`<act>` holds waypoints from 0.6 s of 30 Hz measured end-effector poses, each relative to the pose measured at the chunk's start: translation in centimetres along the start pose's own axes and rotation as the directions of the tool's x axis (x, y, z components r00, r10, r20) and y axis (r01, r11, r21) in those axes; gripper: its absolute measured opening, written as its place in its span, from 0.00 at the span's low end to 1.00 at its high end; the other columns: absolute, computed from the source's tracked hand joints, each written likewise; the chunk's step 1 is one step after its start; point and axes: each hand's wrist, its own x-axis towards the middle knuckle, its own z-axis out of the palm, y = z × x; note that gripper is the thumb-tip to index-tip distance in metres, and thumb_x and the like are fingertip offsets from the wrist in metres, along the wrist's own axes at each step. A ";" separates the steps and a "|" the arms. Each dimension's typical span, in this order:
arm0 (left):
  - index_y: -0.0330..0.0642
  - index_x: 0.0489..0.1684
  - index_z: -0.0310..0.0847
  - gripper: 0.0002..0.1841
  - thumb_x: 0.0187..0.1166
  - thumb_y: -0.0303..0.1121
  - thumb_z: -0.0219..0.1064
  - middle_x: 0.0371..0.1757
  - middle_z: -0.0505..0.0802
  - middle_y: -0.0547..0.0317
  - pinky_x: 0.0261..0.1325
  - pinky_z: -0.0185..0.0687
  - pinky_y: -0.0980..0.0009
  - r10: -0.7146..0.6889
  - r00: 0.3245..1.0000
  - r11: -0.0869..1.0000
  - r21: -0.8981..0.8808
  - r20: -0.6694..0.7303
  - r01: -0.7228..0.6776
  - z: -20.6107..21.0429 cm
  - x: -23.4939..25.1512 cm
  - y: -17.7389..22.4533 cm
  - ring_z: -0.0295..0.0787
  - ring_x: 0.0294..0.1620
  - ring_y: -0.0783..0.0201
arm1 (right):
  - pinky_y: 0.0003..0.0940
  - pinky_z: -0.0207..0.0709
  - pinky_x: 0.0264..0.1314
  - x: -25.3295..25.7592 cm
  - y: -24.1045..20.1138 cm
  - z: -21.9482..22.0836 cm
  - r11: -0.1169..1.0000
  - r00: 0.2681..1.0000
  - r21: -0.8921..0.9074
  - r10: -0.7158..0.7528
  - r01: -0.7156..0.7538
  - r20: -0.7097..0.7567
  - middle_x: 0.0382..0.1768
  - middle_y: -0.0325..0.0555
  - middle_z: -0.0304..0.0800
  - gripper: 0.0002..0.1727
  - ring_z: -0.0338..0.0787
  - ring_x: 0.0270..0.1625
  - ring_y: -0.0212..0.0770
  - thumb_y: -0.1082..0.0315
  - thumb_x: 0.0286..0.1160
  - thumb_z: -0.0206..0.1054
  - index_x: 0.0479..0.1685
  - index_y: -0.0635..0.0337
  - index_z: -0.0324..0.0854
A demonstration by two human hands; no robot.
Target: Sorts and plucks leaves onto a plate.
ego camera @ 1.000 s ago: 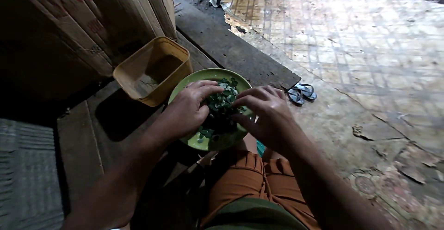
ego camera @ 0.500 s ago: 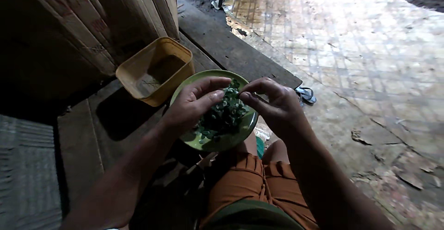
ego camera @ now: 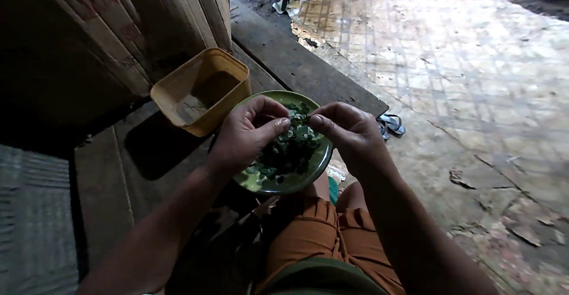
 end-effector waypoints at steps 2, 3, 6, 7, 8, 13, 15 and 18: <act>0.43 0.63 0.83 0.18 0.74 0.29 0.74 0.62 0.90 0.61 0.58 0.88 0.74 0.025 0.999 0.989 0.148 0.039 -0.031 -0.2 -0.1 0.0 0.89 0.58 0.71 | 0.23 0.86 0.45 0.0 0.0 -0.1 1.000 1.000 0.022 0.005 -0.006 0.007 0.36 0.34 0.91 0.05 0.89 0.39 0.25 0.67 0.79 0.68 0.46 0.57 0.86; 0.44 0.66 0.82 0.21 0.74 0.32 0.75 0.66 0.88 0.61 0.62 0.86 0.72 0.058 0.997 0.978 0.198 0.059 -0.069 -0.2 -0.2 -0.1 0.87 0.63 0.70 | 0.23 0.86 0.44 0.0 0.0 0.0 0.999 1.000 0.032 0.006 -0.006 0.014 0.36 0.34 0.90 0.05 0.89 0.38 0.25 0.68 0.79 0.68 0.46 0.57 0.86; 0.43 0.57 0.88 0.14 0.76 0.32 0.75 0.55 0.92 0.63 0.62 0.86 0.73 0.195 0.979 0.935 0.290 0.056 -0.203 0.2 -0.3 -0.7 0.89 0.56 0.73 | 0.22 0.84 0.42 0.0 -0.1 0.3 0.998 0.999 0.056 -0.008 0.005 0.042 0.35 0.34 0.90 0.04 0.88 0.37 0.25 0.68 0.80 0.68 0.45 0.57 0.86; 0.43 0.51 0.90 0.10 0.77 0.32 0.74 0.49 0.93 0.64 0.60 0.86 0.75 0.224 0.973 0.921 0.314 0.053 -0.229 0.3 -0.4 -0.8 0.90 0.53 0.75 | 0.22 0.84 0.40 0.1 -0.3 0.4 0.998 0.999 0.058 -0.007 0.004 0.049 0.34 0.33 0.90 0.04 0.87 0.35 0.25 0.68 0.80 0.68 0.44 0.57 0.87; 0.43 0.46 0.90 0.06 0.78 0.32 0.73 0.45 0.93 0.66 0.58 0.86 0.77 0.244 0.968 0.906 0.346 0.050 -0.246 0.3 -0.4 -0.9 0.89 0.49 0.77 | 0.21 0.84 0.39 0.1 -0.3 0.6 0.998 0.999 0.057 -0.009 0.006 0.053 0.34 0.33 0.89 0.04 0.87 0.35 0.25 0.68 0.80 0.68 0.43 0.56 0.87; 0.43 0.42 0.90 0.05 0.81 0.34 0.70 0.38 0.93 0.67 0.50 0.84 0.82 0.276 0.960 0.849 0.458 0.044 -0.265 0.1 -0.3 -1.1 0.88 0.41 0.80 | 0.21 0.84 0.42 0.4 0.0 0.8 1.000 0.998 0.025 -0.020 0.018 0.064 0.36 0.32 0.89 0.05 0.87 0.38 0.24 0.65 0.81 0.68 0.44 0.55 0.87; 0.42 0.42 0.90 0.06 0.81 0.34 0.69 0.39 0.94 0.65 0.52 0.84 0.80 0.291 0.956 0.818 0.511 0.029 -0.264 -0.4 -0.1 -0.9 0.88 0.42 0.79 | 0.22 0.85 0.43 0.6 0.4 0.5 1.000 0.998 0.017 -0.027 0.026 0.049 0.35 0.32 0.90 0.05 0.89 0.38 0.24 0.66 0.80 0.68 0.45 0.56 0.86; 0.38 0.45 0.90 0.09 0.83 0.34 0.68 0.42 0.94 0.58 0.56 0.85 0.74 0.326 0.944 0.754 0.615 -0.044 -0.232 -2.4 0.6 -0.3 0.90 0.45 0.74 | 0.21 0.85 0.47 0.8 0.6 0.2 0.991 0.996 -0.101 -0.087 0.088 0.019 0.39 0.35 0.89 0.07 0.88 0.41 0.23 0.66 0.79 0.69 0.46 0.59 0.86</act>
